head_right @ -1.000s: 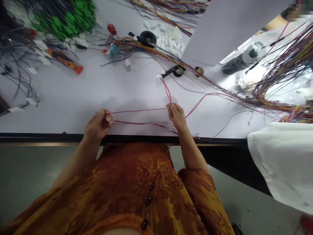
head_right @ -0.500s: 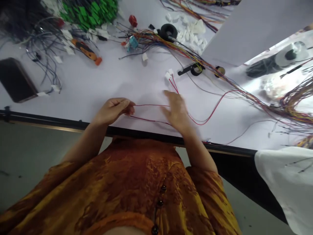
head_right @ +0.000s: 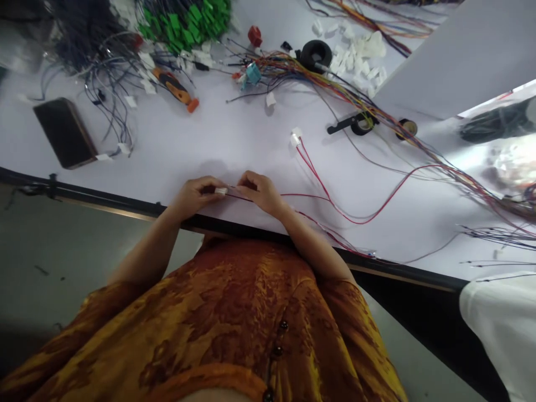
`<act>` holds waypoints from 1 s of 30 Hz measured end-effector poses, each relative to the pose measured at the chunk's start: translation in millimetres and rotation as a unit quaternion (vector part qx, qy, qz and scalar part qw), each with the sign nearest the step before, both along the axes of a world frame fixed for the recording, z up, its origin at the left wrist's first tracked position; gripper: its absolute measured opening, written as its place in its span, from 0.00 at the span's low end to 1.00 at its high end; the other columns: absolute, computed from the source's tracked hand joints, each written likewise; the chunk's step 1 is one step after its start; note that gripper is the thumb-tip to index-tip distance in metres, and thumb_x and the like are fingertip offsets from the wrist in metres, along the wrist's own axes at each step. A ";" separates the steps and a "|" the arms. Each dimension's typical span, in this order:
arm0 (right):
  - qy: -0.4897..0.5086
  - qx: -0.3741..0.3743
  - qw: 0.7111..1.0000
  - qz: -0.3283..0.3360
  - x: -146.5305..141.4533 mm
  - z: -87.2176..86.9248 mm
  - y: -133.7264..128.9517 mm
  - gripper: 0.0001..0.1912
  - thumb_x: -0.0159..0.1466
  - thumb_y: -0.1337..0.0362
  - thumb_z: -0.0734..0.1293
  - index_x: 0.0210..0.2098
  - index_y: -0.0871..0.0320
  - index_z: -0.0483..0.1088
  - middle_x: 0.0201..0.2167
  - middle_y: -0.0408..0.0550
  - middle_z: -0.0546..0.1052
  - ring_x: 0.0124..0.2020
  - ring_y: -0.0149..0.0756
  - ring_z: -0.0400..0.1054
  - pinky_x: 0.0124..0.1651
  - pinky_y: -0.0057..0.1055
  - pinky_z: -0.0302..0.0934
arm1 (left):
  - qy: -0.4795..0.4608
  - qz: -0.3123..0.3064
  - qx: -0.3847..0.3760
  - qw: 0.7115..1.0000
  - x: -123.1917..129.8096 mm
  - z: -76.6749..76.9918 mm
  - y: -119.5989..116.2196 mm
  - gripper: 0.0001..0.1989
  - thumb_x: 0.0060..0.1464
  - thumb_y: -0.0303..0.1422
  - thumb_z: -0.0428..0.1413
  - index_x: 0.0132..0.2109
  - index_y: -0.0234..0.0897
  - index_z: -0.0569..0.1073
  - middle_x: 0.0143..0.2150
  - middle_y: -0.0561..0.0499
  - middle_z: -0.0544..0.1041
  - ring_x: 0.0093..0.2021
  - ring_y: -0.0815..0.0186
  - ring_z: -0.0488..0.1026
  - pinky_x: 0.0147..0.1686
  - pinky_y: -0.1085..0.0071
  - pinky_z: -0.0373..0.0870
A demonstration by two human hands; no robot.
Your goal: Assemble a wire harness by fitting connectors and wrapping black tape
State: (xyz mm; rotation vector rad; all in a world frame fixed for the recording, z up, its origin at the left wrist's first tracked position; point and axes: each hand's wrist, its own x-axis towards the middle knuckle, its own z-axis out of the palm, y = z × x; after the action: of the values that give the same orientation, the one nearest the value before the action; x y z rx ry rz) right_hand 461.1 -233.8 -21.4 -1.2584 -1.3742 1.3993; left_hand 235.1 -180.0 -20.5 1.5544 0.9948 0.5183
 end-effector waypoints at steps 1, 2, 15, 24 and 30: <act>-0.001 -0.008 1.000 -0.009 1.1 2.1 -1.6 0.12 0.63 0.55 0.69 0.32 0.57 0.68 0.24 0.38 0.64 0.26 0.26 0.55 0.30 0.28 0.50 | -0.047 0.024 -0.049 0.997 1.3 0.1 1.0 0.11 0.46 0.37 0.71 0.37 0.38 0.82 0.36 0.49 0.81 0.36 0.66 0.76 0.42 0.71 0.72; -0.002 -0.014 1.000 -0.014 2.0 4.7 -3.0 0.12 0.63 0.55 0.69 0.31 0.57 0.68 0.23 0.38 0.64 0.26 0.26 0.54 0.30 0.28 0.49 | -0.095 0.047 -0.100 0.989 2.4 0.4 2.0 0.13 0.44 0.38 0.72 0.36 0.37 0.82 0.34 0.49 0.81 0.34 0.68 0.76 0.40 0.72 0.73; 0.000 -0.029 0.999 0.034 -3.0 27.5 -1.3 0.13 0.65 0.53 0.68 0.32 0.57 0.73 0.23 0.39 0.66 0.26 0.26 0.54 0.30 0.28 0.49 | -0.268 0.134 -0.313 0.901 6.5 -3.7 -2.3 0.17 0.36 0.34 0.76 0.36 0.38 0.83 0.35 0.50 0.82 0.30 0.73 0.78 0.33 0.79 0.78; -0.098 0.039 0.991 -0.080 7.7 17.6 17.1 0.11 0.66 0.60 0.67 0.30 0.58 0.71 0.23 0.40 0.68 0.27 0.27 0.58 0.33 0.29 0.53 | -0.143 0.068 -0.180 0.971 -1.0 1.3 0.4 0.15 0.45 0.39 0.72 0.38 0.37 0.83 0.35 0.48 0.82 0.32 0.70 0.76 0.37 0.76 0.76; -0.244 0.154 0.953 -0.090 26.7 10.2 39.5 0.08 0.68 0.63 0.66 0.45 0.55 0.74 0.46 0.52 0.77 0.46 0.37 0.72 0.52 0.35 0.66 | 0.089 -0.102 -0.011 0.991 -12.1 10.6 0.4 0.14 0.55 0.46 0.64 0.43 0.42 0.83 0.41 0.47 0.83 0.41 0.58 0.78 0.44 0.65 0.76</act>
State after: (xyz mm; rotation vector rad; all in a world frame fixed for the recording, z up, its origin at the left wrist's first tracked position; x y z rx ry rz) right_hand 487.9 -194.4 -11.2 -1.5281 -1.6756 0.7327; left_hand 223.1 -179.7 -9.9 1.6821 0.9579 0.2276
